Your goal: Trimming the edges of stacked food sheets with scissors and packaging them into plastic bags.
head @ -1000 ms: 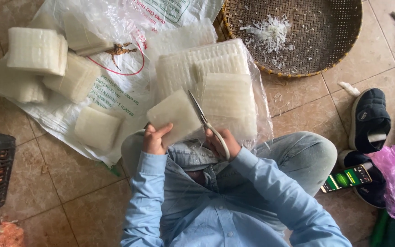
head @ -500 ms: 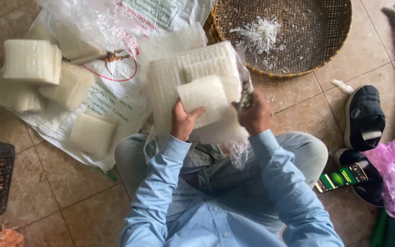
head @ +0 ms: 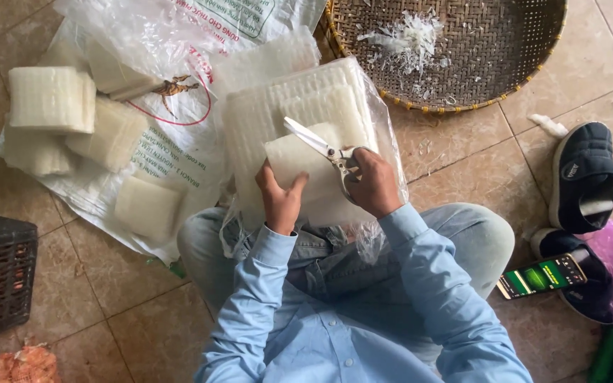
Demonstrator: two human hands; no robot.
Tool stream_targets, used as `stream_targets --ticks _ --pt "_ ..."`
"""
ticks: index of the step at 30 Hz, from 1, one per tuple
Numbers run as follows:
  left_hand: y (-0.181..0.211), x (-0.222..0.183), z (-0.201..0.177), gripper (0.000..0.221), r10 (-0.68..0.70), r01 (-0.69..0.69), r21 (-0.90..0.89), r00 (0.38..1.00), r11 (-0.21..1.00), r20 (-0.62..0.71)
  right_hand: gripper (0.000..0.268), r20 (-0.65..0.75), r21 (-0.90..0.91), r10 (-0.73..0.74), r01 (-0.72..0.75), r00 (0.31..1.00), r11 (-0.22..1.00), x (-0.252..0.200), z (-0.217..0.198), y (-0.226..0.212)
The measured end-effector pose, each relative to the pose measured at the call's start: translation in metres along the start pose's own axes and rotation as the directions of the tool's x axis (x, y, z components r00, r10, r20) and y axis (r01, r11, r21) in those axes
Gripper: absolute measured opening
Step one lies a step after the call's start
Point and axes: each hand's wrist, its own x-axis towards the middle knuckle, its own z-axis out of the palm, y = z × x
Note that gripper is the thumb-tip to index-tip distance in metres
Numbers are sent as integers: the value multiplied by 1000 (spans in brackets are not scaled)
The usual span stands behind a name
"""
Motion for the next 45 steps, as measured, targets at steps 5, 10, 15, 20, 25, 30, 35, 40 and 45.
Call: stream_targets --ticks 5,10,15,20,25,30,35,40,45 --pt "27 0 -1 83 -185 180 -361 983 915 20 25 80 1 121 -122 989 993 0 3 8" --pt "-16 2 8 94 -283 214 -566 958 796 -35 71 271 561 284 -391 920 729 -3 52 82" --pt "-3 20 -91 98 -406 207 -731 908 651 -103 31 141 68 59 -69 988 995 -3 1 -4" --pt "-87 40 -228 89 -485 99 -767 823 634 -295 23 72 -100 124 -116 990 988 -3 4 12" --pt "-204 67 -323 39 -459 -23 -726 761 687 -459 32 89 90 -129 121 988 989 -6 -9 -33" --pt "-332 109 -317 56 -468 138 -505 632 852 -618 26 82 76 -160 154 984 985 -4 -5 -44" --pt "-401 119 -300 68 -441 339 -294 541 894 -716 36 90 81 -81 74 993 994 -1 -2 -45" --pt "-434 150 -279 78 -662 608 -312 515 730 -545 25 93 387 123 -150 988 910 -2 0 -34" --pt "-218 71 -262 61 -68 68 -25 746 997 -662 21 -74 184 140 -125 987 975 -5 -14 -29"
